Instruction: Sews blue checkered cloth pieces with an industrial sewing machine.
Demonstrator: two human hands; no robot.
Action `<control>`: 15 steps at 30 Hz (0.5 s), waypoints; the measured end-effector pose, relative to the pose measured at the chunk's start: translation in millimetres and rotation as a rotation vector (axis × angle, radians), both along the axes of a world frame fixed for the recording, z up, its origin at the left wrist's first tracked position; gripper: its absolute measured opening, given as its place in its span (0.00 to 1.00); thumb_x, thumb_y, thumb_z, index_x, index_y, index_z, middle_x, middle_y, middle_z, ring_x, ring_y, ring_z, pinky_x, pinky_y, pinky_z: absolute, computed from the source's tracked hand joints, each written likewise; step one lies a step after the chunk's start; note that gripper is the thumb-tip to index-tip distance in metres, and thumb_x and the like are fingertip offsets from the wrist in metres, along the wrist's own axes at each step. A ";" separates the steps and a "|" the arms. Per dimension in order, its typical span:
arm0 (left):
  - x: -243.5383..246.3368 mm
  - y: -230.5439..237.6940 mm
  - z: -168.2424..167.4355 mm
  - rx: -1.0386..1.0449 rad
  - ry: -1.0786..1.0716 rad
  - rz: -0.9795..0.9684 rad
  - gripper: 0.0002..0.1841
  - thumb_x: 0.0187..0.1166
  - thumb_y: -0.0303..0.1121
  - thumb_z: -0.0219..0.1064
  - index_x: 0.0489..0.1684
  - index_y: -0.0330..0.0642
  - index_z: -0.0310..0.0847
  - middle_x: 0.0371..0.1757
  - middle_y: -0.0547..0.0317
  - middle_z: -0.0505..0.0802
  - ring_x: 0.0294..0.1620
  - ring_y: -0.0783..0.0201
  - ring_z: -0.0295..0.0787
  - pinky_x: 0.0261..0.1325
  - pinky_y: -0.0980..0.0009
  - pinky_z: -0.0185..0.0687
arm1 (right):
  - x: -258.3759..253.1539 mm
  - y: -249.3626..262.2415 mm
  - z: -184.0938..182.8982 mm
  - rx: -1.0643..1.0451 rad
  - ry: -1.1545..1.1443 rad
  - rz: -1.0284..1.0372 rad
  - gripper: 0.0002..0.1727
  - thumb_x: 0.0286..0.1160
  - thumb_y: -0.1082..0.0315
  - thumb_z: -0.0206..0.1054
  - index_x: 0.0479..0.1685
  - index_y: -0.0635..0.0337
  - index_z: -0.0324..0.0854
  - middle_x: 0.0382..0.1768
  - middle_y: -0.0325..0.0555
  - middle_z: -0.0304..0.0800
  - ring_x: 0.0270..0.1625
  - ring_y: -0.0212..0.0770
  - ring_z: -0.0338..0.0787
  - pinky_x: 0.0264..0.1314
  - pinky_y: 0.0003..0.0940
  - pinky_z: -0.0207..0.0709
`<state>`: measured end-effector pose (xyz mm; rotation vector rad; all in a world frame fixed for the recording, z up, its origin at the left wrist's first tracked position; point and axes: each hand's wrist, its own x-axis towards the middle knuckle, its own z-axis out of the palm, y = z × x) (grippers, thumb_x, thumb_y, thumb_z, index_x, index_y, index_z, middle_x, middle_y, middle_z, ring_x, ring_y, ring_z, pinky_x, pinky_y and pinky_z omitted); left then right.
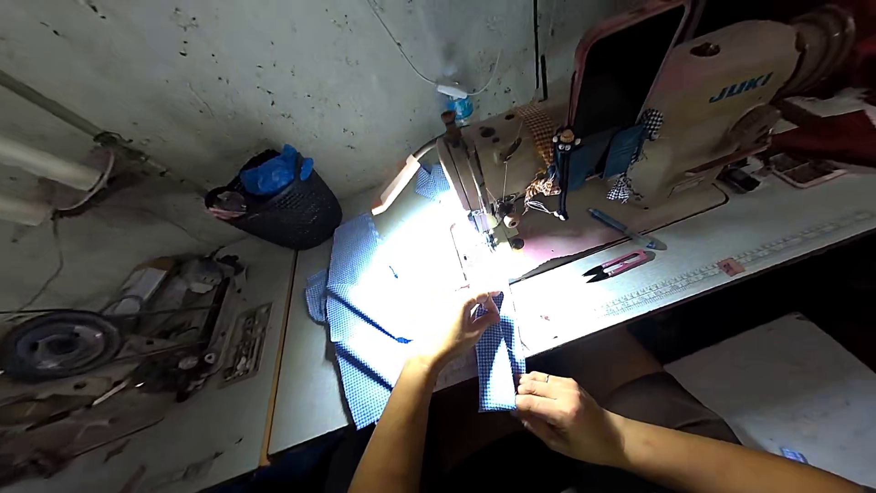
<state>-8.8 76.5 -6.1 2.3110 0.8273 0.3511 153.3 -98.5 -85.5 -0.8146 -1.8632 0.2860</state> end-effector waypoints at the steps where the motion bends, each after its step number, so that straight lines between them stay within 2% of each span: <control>1: -1.0 -0.5 -1.7 0.034 0.004 0.002 0.12 0.79 0.38 0.69 0.49 0.40 0.91 0.52 0.57 0.94 0.60 0.66 0.86 0.68 0.64 0.76 | -0.2 -0.2 -1.2 -0.004 0.009 0.003 0.09 0.81 0.71 0.62 0.37 0.63 0.88 0.35 0.48 0.91 0.47 0.40 0.92 0.59 0.29 0.84; 2: -1.6 -1.6 -3.4 0.061 -0.002 0.002 0.11 0.80 0.38 0.69 0.48 0.41 0.91 0.51 0.58 0.95 0.59 0.66 0.87 0.67 0.64 0.77 | -0.3 -0.5 -2.0 -0.010 0.014 0.005 0.09 0.81 0.71 0.63 0.37 0.63 0.88 0.36 0.48 0.91 0.47 0.40 0.92 0.60 0.29 0.84; 5: -3.3 -3.9 -4.0 0.076 -0.014 -0.009 0.10 0.80 0.38 0.69 0.40 0.40 0.90 0.60 0.58 0.94 0.63 0.68 0.87 0.69 0.65 0.78 | -0.9 -0.5 -2.0 -0.023 0.027 0.008 0.09 0.80 0.71 0.63 0.38 0.63 0.88 0.36 0.48 0.92 0.48 0.40 0.92 0.61 0.29 0.84; 7: -3.9 -3.4 -5.7 0.080 -0.029 -0.015 0.09 0.80 0.37 0.69 0.39 0.41 0.89 0.59 0.58 0.94 0.61 0.69 0.88 0.66 0.66 0.79 | -0.9 -0.8 -1.6 -0.034 0.034 0.007 0.09 0.80 0.71 0.63 0.38 0.63 0.88 0.36 0.48 0.92 0.48 0.39 0.92 0.61 0.28 0.84; 9: -4.2 -1.5 -7.8 0.071 -0.039 0.000 0.08 0.79 0.37 0.70 0.39 0.42 0.90 0.57 0.61 0.94 0.57 0.71 0.88 0.62 0.69 0.80 | -0.5 -0.5 -1.1 -0.046 0.043 0.009 0.09 0.80 0.71 0.64 0.39 0.63 0.89 0.37 0.48 0.92 0.48 0.39 0.92 0.61 0.28 0.84; 12: -4.5 4.0 -9.2 0.003 -0.083 -0.009 0.07 0.79 0.34 0.69 0.42 0.40 0.89 0.56 0.59 0.93 0.57 0.72 0.87 0.63 0.71 0.81 | 0.3 1.2 -0.7 -0.049 0.044 0.003 0.08 0.80 0.71 0.64 0.39 0.63 0.88 0.37 0.48 0.93 0.49 0.39 0.92 0.61 0.28 0.83; 15: -3.4 12.2 -9.7 -0.087 -0.086 -0.007 0.10 0.80 0.33 0.68 0.52 0.38 0.87 0.54 0.59 0.93 0.55 0.75 0.88 0.62 0.74 0.82 | 1.7 3.6 -1.4 -0.044 0.036 -0.028 0.09 0.79 0.71 0.64 0.39 0.64 0.89 0.41 0.49 0.95 0.55 0.40 0.93 0.71 0.31 0.81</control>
